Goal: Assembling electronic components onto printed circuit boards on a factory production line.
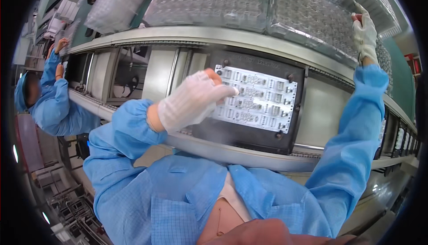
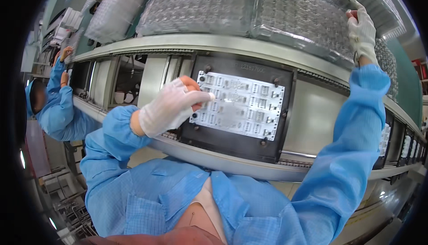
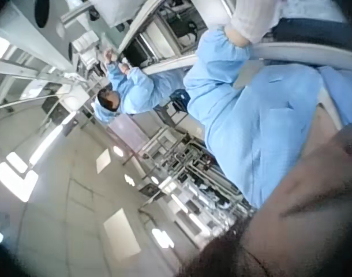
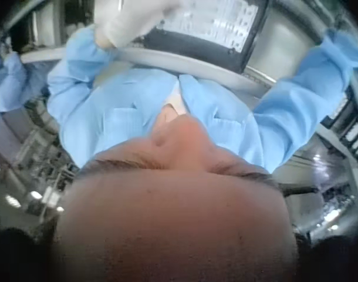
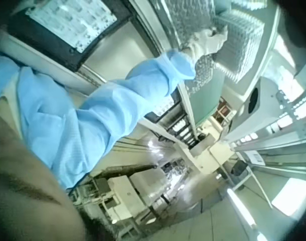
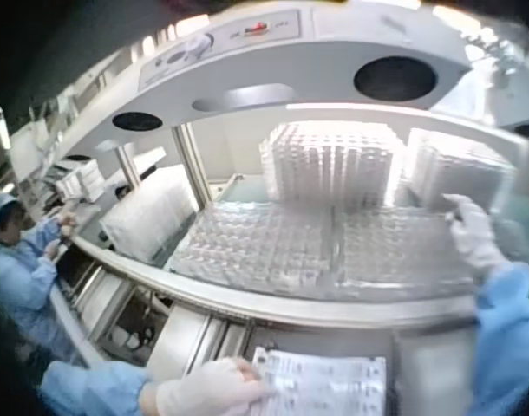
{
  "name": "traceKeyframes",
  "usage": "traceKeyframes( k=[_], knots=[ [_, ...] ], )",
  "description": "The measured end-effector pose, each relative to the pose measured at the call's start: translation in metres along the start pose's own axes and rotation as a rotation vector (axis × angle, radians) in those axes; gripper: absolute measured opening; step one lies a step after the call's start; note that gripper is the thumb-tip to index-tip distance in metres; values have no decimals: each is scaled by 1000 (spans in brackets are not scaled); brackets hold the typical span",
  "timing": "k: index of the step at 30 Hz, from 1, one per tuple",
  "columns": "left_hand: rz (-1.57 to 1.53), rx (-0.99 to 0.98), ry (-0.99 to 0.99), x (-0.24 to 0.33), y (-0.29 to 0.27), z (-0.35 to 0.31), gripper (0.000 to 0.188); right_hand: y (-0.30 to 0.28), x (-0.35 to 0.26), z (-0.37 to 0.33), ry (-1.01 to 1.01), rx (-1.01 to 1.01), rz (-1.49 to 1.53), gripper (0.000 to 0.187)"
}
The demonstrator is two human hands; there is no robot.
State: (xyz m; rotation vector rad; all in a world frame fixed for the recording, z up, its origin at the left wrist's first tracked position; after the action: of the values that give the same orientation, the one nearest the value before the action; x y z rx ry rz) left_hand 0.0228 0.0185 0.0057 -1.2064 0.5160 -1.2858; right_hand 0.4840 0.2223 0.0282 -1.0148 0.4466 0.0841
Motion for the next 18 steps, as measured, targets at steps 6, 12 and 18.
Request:
traceKeyframes(
  k=[6,12,18],
  knots=[
    [-27,-128,-51,20,31,-28,39,-26,-121,-156,-301,-129,229,49],
    [107,-209,-32,29,33,-27,42,-9,-125,-238,-290,-172,406,49],
    [128,-223,-4,27,38,-23,40,22,-103,-276,-40,-127,513,40]
  ],
)
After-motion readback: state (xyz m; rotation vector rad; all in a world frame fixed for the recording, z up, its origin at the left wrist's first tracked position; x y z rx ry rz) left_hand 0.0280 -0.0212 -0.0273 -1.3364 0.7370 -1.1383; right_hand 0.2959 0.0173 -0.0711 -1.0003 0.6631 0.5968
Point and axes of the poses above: each hand's wrist, its own z-axis towards the middle knuckle, its own y-axis out of the palm, x = y × z, the point moved 7 cm from there along z, towards the middle knuckle, and after that the axes turned 12 degrees about y, right-handed, at the moved point
